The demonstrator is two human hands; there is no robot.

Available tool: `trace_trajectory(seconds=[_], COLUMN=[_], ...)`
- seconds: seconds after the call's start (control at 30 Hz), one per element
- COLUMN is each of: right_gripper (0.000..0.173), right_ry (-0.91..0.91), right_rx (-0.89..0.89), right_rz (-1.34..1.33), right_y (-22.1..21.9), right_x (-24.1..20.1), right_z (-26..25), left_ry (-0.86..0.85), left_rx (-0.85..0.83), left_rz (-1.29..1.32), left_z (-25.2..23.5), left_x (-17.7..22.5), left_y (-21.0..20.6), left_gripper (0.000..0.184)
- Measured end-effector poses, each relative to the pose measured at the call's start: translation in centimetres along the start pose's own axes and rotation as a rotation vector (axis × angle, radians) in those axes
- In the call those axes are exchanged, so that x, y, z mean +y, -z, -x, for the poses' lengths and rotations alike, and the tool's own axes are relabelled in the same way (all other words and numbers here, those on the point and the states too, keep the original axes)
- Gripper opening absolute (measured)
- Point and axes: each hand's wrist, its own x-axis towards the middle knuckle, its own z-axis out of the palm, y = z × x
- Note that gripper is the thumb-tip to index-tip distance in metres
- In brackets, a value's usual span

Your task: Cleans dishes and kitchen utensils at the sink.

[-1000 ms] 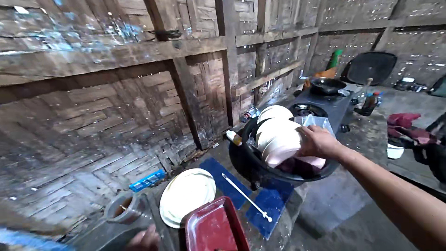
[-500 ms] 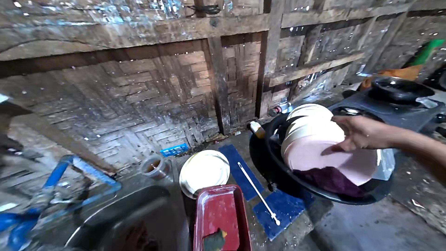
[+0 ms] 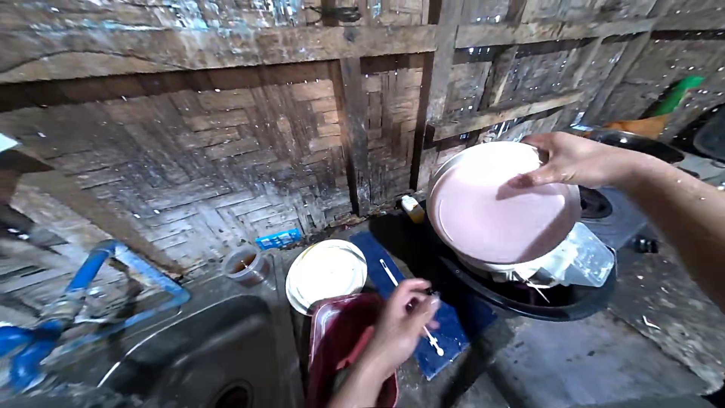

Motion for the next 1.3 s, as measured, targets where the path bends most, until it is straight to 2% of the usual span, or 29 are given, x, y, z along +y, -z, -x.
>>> trace_trajectory(seconds=[0.03, 0.1, 0.17, 0.23, 0.3, 0.37, 0.43, 0.5, 0.57, 0.63, 0.7, 0.8, 0.87, 0.93, 1.03, 1.13, 1.23, 1.3], right_gripper=[0.048, 0.04, 0.038, 0.046, 0.053, 0.038, 0.016, 0.008, 0.011, 0.012, 0.013, 0.014, 0.016, 0.018, 0.018, 0.019, 0.022, 0.027], right_ry=[0.024, 0.098, 0.141, 0.138, 0.213, 0.504, 0.747, 0.871, 0.947, 1.015, 1.095, 1.235, 1.317, 1.364, 1.334, 1.241, 1.145, 1.055], right_rx=[-0.01, -0.019, -0.021, -0.019, 0.038, 0.149, 0.195, 0.19, 0.05, -0.096, -0.177, -0.176, -0.128, -0.115, -0.195, -0.221, -0.218, -0.193], right_rz=[0.034, 0.157, 0.341, 0.54, 0.73, 0.816, 0.824, 0.817, 0.806, 0.758, 0.693, 0.632, 0.606, 0.583, 0.479, 0.412, 0.381, 0.405], right_y=[-0.2, -1.0, -2.2, -4.3, -7.2, -10.3, -13.1, -15.1, -16.2, -17.5, -19.6, -23.7, -27.4, -31.6, -38.8, -47.8, -58.5, -64.3], right_x=[-0.5, -1.6, -2.8, -3.7, -4.6, -4.6, -3.9, -3.7, -4.3, -4.4, -4.5, -6.0, -7.9, -10.5, -15.7, -20.6, -21.2, -18.8], right_z=[0.1, 0.3, 0.8, 2.5, 5.5, 8.9, 11.5, 13.3, 14.3, 14.2, 13.1, 10.8, 9.2, 8.3, 8.0, 8.4, 8.2, 7.2], left_ry=[0.089, 0.243, 0.354, 0.402, 0.392, 0.364, 0.285, 0.098, -0.098, -0.007, 0.132, 0.177, 0.194, 0.191, 0.12, 0.154, 0.203, 0.35], left_rx=[-0.116, -0.174, -0.056, 0.038, 0.069, 0.12, 0.114, -0.014, -0.161, -0.1, 0.024, 0.138, 0.282, 0.478, 0.707, 0.759, 0.822, 0.902], left_rz=[0.147, 0.451, 0.705, 0.867, 0.984, 1.092, 1.198, 1.234, 1.137, 0.953, 0.81, 0.716, 0.695, 0.731, 0.78, 0.728, 0.711, 0.58], left_z=[-2.1, -5.8, -8.5, -9.7, -9.6, -8.3, -6.5, -4.9, -3.6, -0.6, 2.9, 8.6, 12.6, 16.4, 22.5, 29.1, 32.7, 31.9], left_x=[0.6, 1.1, 1.4, 1.2, 0.9, 0.5, -0.4, -1.0, -1.1, -0.5, 0.1, 0.2, 0.1, -0.6, -3.4, -6.6, -10.5, -12.7], left_y=[-2.2, -5.0, -6.7, -7.6, -7.4, -6.8, -5.4, -2.5, 1.8, 6.6, 10.6, 15.4, 17.9, 20.1, 24.6, 31.4, 37.3, 40.3], left_gripper=[0.05, 0.064, 0.082, 0.095, 0.092, 0.084, 0.081, 0.08, 0.075, 0.078, 0.067, 0.053, 0.046, 0.039, 0.02, 0.02, 0.02, 0.031])
